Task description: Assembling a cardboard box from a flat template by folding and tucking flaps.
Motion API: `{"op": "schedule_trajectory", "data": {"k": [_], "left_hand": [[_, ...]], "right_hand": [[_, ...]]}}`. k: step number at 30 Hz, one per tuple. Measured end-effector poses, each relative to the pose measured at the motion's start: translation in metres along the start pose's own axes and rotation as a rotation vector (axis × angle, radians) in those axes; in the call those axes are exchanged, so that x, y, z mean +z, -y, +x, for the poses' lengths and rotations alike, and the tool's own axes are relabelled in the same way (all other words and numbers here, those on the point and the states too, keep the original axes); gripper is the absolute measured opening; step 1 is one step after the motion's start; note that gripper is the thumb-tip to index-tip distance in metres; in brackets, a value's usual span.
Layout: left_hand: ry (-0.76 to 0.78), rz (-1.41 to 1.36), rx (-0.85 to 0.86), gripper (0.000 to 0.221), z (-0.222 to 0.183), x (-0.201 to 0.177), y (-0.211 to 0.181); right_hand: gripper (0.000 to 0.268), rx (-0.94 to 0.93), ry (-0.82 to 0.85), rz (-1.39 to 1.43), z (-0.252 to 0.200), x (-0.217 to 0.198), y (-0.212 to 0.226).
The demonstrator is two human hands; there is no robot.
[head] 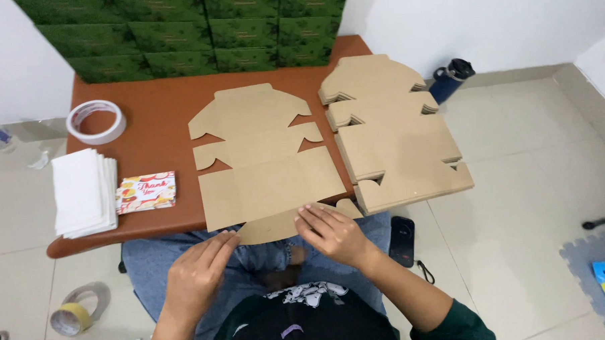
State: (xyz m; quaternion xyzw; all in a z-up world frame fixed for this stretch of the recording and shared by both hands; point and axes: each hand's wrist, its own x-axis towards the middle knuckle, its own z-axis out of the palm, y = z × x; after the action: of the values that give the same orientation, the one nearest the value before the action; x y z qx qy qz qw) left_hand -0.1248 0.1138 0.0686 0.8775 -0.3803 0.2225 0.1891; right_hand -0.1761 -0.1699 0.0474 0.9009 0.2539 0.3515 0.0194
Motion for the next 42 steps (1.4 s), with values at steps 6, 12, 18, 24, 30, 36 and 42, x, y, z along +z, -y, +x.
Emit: {"op": "schedule_trajectory", "data": {"k": [6, 12, 18, 24, 30, 36, 42], "left_hand": [[0.037, 0.102, -0.104, 0.029, -0.006, 0.005, 0.013], [0.031, 0.024, -0.118, 0.011, 0.033, 0.001, 0.017], [0.062, 0.209, -0.085, 0.030, 0.062, 0.072, 0.073], [0.239, 0.206, -0.241, 0.044, 0.069, 0.062, 0.069], [0.136, -0.269, -0.254, 0.032, 0.059, 0.046, 0.046], [-0.041, -0.253, -0.323, 0.058, 0.039, 0.085, 0.047], [-0.034, -0.811, -0.511, 0.075, 0.051, 0.042, 0.050]], "right_hand": [[0.018, 0.030, 0.066, 0.073, 0.032, 0.005, 0.011], [0.026, 0.201, 0.278, 0.314, 0.063, -0.005, -0.010], [0.019, 0.179, 0.226, 0.123, 0.077, 0.043, -0.048], [0.023, 0.374, 0.350, 0.205, 0.055, 0.078, -0.044], [0.040, 0.449, 0.391, 0.444, 0.052, 0.050, -0.032], [0.061, 0.491, 0.550, 0.236, 0.046, 0.075, 0.002], [0.075, 0.311, 0.462, 0.332, 0.093, 0.106, 0.061]]}}
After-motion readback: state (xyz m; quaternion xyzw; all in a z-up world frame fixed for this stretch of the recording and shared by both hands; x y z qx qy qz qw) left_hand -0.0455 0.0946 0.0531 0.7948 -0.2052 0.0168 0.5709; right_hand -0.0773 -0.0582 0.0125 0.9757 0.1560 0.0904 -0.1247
